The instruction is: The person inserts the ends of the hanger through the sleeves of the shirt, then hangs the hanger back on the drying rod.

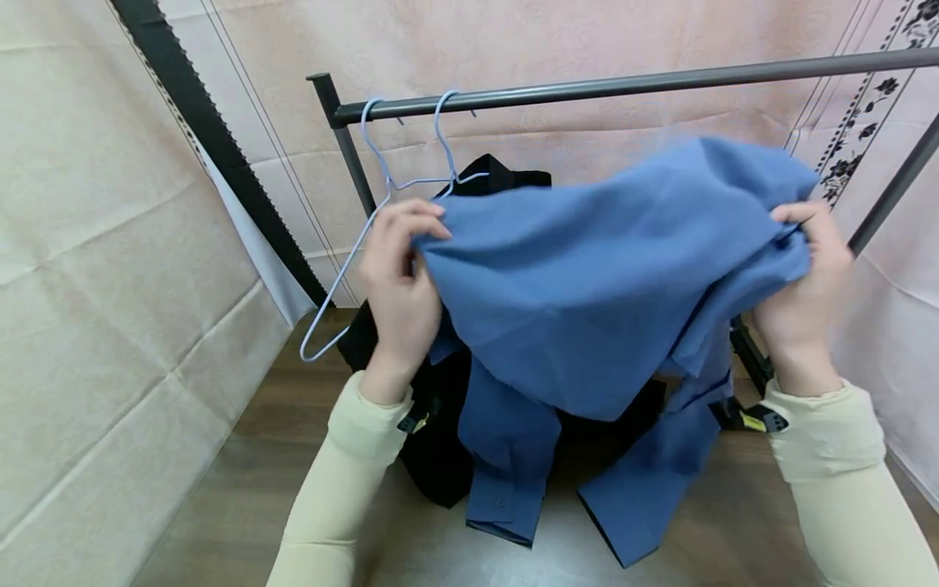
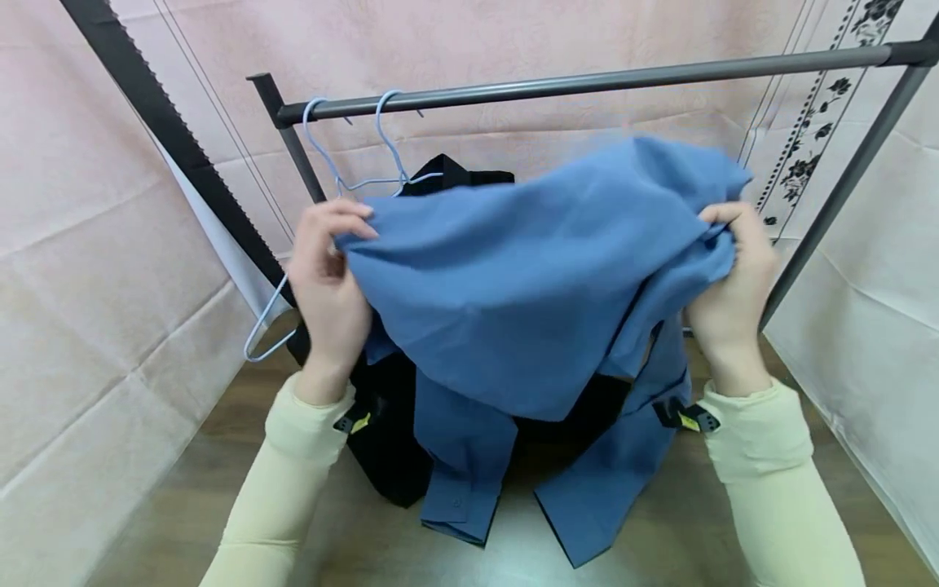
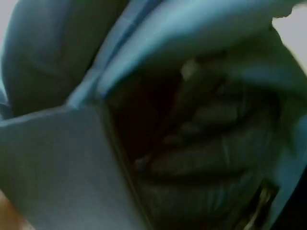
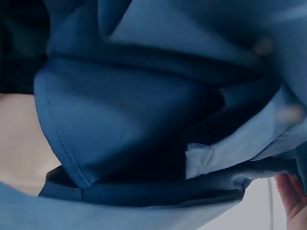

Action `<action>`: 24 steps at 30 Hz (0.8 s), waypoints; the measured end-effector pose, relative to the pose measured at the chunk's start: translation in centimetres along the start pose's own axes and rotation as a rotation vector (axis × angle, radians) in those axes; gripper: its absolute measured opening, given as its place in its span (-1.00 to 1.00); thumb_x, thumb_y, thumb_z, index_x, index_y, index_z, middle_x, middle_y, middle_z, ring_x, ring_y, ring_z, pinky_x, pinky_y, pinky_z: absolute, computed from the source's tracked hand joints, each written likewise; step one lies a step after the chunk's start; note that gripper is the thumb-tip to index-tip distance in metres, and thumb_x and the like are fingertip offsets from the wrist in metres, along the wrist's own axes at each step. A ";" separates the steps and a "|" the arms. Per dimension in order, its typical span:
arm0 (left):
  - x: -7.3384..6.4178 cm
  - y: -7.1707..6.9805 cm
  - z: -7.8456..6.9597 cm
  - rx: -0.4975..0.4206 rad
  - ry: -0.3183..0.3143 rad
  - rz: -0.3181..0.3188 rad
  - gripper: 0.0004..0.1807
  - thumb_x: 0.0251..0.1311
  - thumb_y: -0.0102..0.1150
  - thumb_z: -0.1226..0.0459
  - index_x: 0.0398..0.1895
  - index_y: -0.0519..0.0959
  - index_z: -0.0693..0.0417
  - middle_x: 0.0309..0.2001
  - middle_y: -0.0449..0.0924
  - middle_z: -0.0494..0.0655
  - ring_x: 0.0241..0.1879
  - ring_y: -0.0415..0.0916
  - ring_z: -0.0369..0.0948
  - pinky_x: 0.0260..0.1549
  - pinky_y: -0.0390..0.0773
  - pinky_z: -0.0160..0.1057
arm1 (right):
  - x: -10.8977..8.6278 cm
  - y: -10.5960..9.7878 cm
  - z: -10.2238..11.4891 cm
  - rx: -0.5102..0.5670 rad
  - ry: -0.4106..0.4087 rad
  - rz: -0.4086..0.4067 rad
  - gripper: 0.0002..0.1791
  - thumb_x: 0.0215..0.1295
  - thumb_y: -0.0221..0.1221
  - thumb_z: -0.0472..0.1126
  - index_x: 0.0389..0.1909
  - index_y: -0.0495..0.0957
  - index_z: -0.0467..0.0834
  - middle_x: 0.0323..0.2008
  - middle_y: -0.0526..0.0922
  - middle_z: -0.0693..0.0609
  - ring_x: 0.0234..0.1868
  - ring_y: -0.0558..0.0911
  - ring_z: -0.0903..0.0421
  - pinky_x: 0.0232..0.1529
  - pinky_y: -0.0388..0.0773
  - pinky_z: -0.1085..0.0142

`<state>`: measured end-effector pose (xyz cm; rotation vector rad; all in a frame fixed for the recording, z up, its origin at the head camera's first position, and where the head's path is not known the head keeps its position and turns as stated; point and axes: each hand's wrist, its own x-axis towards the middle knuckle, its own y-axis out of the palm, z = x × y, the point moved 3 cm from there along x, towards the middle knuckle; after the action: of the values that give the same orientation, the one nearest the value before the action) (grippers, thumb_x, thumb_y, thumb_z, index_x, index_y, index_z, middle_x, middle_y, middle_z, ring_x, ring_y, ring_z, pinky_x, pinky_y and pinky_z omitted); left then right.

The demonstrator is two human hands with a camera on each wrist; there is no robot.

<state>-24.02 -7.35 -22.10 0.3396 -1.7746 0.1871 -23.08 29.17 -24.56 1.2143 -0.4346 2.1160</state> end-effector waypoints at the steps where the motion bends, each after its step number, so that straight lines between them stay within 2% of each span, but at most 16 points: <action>1: -0.9 0.4 0.2 0.021 0.013 0.035 -0.65 0.17 -0.15 0.70 -0.44 0.59 0.21 -0.13 0.63 0.08 -0.04 0.54 -0.02 -0.22 0.45 -0.24 | -0.9 0.1 -0.9 -0.001 0.000 0.041 -0.86 0.24 0.11 -0.41 -0.28 0.61 -0.39 -0.24 0.55 0.37 -0.12 0.53 0.35 0.04 0.35 0.48; 3: -2.9 1.3 0.7 0.042 0.039 0.126 -0.63 0.11 -0.16 0.70 -0.45 0.59 0.18 -0.10 0.64 0.06 -0.03 0.49 0.02 -0.02 0.45 -0.12 | -2.7 0.3 -2.5 -0.028 -0.005 0.141 -0.83 0.16 0.14 -0.48 -0.22 0.58 -0.45 -0.19 0.55 0.39 -0.06 0.51 0.42 0.08 0.34 0.50; 6: -6.0 2.7 1.4 0.075 0.092 0.311 -0.61 0.06 -0.16 0.70 -0.44 0.59 0.13 -0.06 0.65 0.04 -0.02 0.43 0.05 0.06 0.43 -0.05 | -5.6 0.6 -4.3 -0.079 -0.005 0.315 -0.74 0.05 0.16 -0.60 -0.18 0.56 -0.41 -0.14 0.55 0.31 0.03 0.47 0.45 0.13 0.30 0.51; 9: -9.3 4.0 1.6 0.126 0.169 0.504 -0.61 0.08 -0.11 0.67 -0.42 0.61 0.06 -0.04 0.65 0.00 -0.02 0.43 0.02 0.08 0.41 -0.03 | -7.9 0.8 -5.6 -0.127 -0.011 0.478 -0.71 0.05 0.16 -0.64 -0.21 0.55 -0.32 -0.15 0.58 0.08 -0.02 0.51 0.28 0.07 0.28 0.52; 12: -12.8 5.0 1.3 0.239 0.235 0.693 -0.64 0.14 0.01 0.60 -0.40 0.64 -0.05 -0.03 0.64 -0.09 0.01 0.44 -0.05 0.19 0.34 0.09 | -10.0 1.1 -6.5 -0.160 -0.003 0.631 -0.74 0.14 0.18 -0.59 -0.24 0.53 -0.23 -0.16 0.56 -0.09 -0.09 0.51 0.04 -0.01 0.32 0.40; 14: -14.9 5.5 0.8 0.296 0.240 0.808 -0.67 0.19 0.08 0.54 -0.38 0.65 -0.12 -0.03 0.63 -0.15 0.03 0.44 -0.10 0.22 0.29 0.17 | -11.3 1.2 -7.0 -0.186 0.007 0.718 -0.77 0.21 0.20 -0.54 -0.25 0.52 -0.17 -0.17 0.54 -0.07 -0.14 0.51 -0.05 -0.07 0.38 0.27; 16: -16.8 6.0 0.4 0.344 0.221 0.917 -0.69 0.24 0.12 0.49 -0.36 0.65 -0.18 -0.02 0.61 -0.20 0.05 0.42 -0.12 0.24 0.26 0.21 | -12.4 1.3 -7.6 -0.206 0.037 0.792 -0.80 0.27 0.20 -0.49 -0.25 0.52 -0.12 -0.18 0.52 -0.04 -0.14 0.52 -0.05 -0.11 0.41 0.13; 19: -19.3 6.7 -0.1 0.366 0.198 1.042 -0.73 0.31 0.15 0.40 -0.27 0.67 -0.23 0.00 0.59 -0.21 0.07 0.42 -0.14 0.21 0.32 0.15 | -13.8 1.3 -8.5 -0.217 0.086 0.887 -0.86 0.34 0.19 -0.44 -0.23 0.52 -0.13 -0.18 0.51 -0.05 -0.11 0.52 -0.09 -0.10 0.43 -0.01; 24: -22.8 7.3 -0.8 0.434 0.271 1.190 -0.78 0.39 0.14 0.27 -0.13 0.69 -0.32 0.05 0.56 -0.22 0.08 0.41 -0.17 0.18 0.38 0.08 | -15.9 1.2 -10.0 -0.241 0.196 1.048 -0.90 0.44 0.15 -0.30 -0.10 0.53 -0.19 -0.07 0.54 -0.15 0.00 0.52 -0.20 0.01 0.44 -0.10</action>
<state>-21.15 2.64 -43.65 -0.4697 -1.4473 1.3952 -24.61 28.08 -43.30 0.6533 -1.4155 2.8548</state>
